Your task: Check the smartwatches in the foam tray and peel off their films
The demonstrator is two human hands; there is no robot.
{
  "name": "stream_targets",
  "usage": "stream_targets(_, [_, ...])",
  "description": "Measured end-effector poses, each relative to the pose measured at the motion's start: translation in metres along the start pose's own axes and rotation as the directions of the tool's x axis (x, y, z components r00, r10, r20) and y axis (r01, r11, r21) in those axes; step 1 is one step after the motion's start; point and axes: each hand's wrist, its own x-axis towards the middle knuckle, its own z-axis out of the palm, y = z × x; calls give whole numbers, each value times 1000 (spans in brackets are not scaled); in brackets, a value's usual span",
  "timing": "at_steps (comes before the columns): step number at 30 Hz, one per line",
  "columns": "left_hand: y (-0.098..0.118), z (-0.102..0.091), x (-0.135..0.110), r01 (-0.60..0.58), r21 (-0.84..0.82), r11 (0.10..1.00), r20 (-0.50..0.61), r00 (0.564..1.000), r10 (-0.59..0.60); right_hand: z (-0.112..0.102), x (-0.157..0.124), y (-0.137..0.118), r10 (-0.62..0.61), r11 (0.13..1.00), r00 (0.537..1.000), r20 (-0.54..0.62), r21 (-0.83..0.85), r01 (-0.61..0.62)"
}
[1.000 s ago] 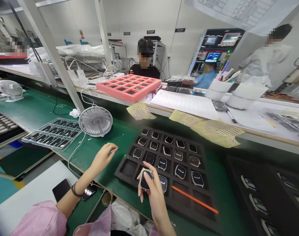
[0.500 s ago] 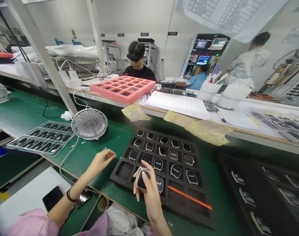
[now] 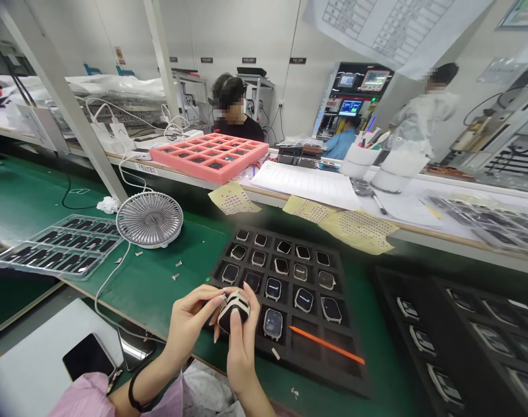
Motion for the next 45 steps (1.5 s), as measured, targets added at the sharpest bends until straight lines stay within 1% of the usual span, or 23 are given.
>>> stream_targets(3, [-4,4,-4,2,-39,999,-63,998,-4,2,-1,3,20,997,1000,-20,69,-19])
stream_targets(6, [-6,7,-6,-37,-90,995,-152,988,23,5,-4,5,-8,996,1000,-13,88,9])
stream_targets(8, [-7,8,-7,-48,-123,991,-193,981,23,5,-6,6,2,996,1000,-2,89,-2])
stream_targets(11, [-8,8,-7,-36,-126,991,-201,980,10,5,-8,5,19,999,1000,-11,50,-19])
stream_targets(15, [-11,8,-8,-40,-104,994,-200,980,19,4,-8,7,-6,999,1000,-7,40,7])
stream_targets(19, [-14,11,-10,-12,-84,996,-209,978,-6,3,-6,12,-70,998,998,1,11,70])
stream_targets(21, [-13,13,-10,16,-113,993,-195,980,-38,2,-6,13,-97,995,995,-4,-3,97])
stream_targets(23, [-11,14,-9,76,-182,980,-146,984,-104,0,-5,12,-98,995,995,-7,-10,98])
stream_targets(25, [-8,14,-7,181,-280,943,-60,977,-206,-2,-5,11,-91,996,996,9,13,91])
stream_targets(26, [-7,14,-7,246,-332,910,-4,965,-262,-4,-5,10,-87,996,996,26,34,86])
stream_targets(28, [-5,13,-5,376,-428,821,116,924,-363,-8,-6,9,-75,995,995,59,69,71])
stream_targets(31, [-5,9,-4,534,-507,676,298,845,-444,-12,-7,9,-48,997,997,60,66,44])
stream_targets(32, [-7,7,-3,569,-514,642,344,822,-453,-12,-8,9,-45,997,998,46,67,41])
stream_targets(34, [-10,3,-2,616,-506,604,408,787,-462,-11,-9,9,-24,994,999,30,103,20])
stream_targets(37, [-16,-4,1,652,-471,594,468,755,-459,-6,-9,8,29,978,998,47,204,-38])
stream_targets(40, [-18,-12,4,683,-437,586,568,714,-409,0,-10,5,39,962,995,93,266,-63])
stream_targets(42, [-18,-15,6,678,-428,598,604,707,-369,3,-10,4,43,952,995,94,299,-70])
stream_targets(45, [-18,-19,4,645,-428,633,585,732,-350,6,-13,2,88,938,994,57,332,-102])
